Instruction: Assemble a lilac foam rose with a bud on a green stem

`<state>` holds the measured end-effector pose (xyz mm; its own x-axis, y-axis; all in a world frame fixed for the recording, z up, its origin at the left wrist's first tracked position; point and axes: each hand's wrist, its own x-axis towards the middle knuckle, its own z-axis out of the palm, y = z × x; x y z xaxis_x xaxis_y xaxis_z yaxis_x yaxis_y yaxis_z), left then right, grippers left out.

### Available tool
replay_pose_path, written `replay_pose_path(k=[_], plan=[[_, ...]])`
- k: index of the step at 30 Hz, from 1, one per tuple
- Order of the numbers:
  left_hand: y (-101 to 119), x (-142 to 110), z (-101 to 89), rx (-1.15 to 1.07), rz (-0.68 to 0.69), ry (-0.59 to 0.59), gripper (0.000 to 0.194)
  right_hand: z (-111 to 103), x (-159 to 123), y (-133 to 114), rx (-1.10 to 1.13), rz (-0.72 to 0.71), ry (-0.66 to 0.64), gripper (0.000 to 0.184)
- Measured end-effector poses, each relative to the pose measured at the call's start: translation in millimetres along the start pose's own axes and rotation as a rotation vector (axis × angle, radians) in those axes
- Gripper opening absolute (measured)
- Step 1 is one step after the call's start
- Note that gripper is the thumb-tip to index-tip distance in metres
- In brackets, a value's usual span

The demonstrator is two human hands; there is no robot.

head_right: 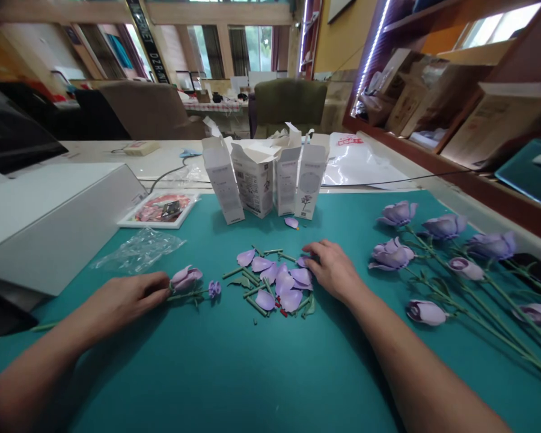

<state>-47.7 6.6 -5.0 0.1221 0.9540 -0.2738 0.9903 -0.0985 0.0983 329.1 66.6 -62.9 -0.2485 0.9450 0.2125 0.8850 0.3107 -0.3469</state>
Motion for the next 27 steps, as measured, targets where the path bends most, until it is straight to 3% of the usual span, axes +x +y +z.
replay_pose_path(k=[3, 7, 10, 12, 16, 20, 24, 27], plan=[[6.5, -2.8, -4.9, -0.002, -0.001, -0.022, 0.035, 0.5, 7.6, -30.2, 0.016, -0.150, 0.036, 0.026], [8.8, -4.3, -5.3, 0.005, 0.006, 0.006, 0.034, 15.3, 22.0, -93.3, 0.066, -0.450, -0.120, 0.020], [5.9, -3.0, -1.9, 0.006, 0.020, 0.016, 0.035, 29.0, 32.1, -126.3, -0.009, -0.524, -0.188, 0.014], [3.3, -1.3, 0.6, -0.014, 0.021, 0.022, 0.035, 34.7, 36.4, -133.4, -0.067, -0.523, -0.228, 0.015], [-1.3, 2.5, 5.8, -0.043, 0.005, 0.028, 0.035, 34.8, 35.8, -122.3, -0.129, -0.454, -0.264, 0.017], [-2.7, 5.2, 10.3, -0.032, -0.023, 0.014, 0.033, 19.6, 29.1, -97.2, -0.088, -0.392, -0.256, 0.009], [-0.7, 6.4, 11.7, -0.008, -0.035, 0.011, 0.032, -7.4, 23.5, -58.9, 0.106, -0.346, -0.116, 0.011], [0.7, 6.5, 11.0, 0.001, -0.040, 0.018, 0.031, -21.9, 16.8, -24.0, 0.122, -0.218, -0.015, 0.015]])
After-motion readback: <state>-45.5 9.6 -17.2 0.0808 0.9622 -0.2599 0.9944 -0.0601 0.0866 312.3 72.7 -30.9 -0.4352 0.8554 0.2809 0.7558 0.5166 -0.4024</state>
